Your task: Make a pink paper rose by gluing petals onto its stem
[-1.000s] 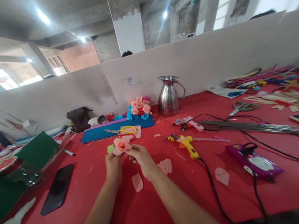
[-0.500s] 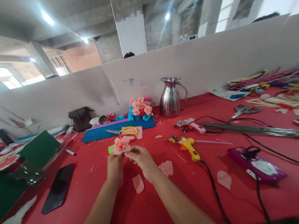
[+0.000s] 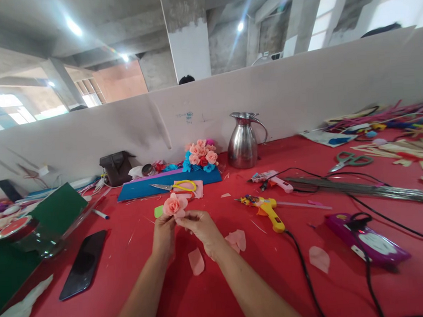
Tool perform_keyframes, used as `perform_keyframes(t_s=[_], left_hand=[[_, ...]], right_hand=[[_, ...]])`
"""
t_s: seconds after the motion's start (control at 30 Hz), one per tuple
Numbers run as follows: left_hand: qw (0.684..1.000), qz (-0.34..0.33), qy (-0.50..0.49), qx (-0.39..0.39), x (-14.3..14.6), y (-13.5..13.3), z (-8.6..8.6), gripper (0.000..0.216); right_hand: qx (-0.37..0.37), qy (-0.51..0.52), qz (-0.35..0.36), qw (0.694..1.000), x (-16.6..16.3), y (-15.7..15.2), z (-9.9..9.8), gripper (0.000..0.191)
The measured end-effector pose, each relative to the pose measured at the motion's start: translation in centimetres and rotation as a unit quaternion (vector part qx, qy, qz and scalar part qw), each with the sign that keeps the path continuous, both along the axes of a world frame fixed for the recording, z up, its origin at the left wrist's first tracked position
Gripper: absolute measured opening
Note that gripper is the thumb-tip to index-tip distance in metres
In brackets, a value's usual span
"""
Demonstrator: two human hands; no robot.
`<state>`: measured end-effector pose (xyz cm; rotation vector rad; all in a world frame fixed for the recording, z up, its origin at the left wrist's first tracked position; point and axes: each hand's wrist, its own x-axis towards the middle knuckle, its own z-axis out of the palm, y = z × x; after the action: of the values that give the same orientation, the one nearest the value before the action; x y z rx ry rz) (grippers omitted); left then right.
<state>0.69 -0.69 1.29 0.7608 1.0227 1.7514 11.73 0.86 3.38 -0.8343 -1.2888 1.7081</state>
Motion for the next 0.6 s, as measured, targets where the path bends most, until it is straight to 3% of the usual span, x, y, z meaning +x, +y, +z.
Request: perform_keyframes(t_s=[0.3, 0.6], left_hand=[[1.000, -0.021, -0.017, -0.009, 0.1, 0.0, 0.2, 0.008], [1.000, -0.002, 0.021, -0.002, -0.2, -0.2, 0.1, 0.018]], right_hand=[[0.006, -0.016, -0.004, 1.000, -0.1, -0.4, 0.4, 0.022], [-0.001, 0.018, 0.067, 0.998, 0.3, -0.7, 1.3, 0.026]])
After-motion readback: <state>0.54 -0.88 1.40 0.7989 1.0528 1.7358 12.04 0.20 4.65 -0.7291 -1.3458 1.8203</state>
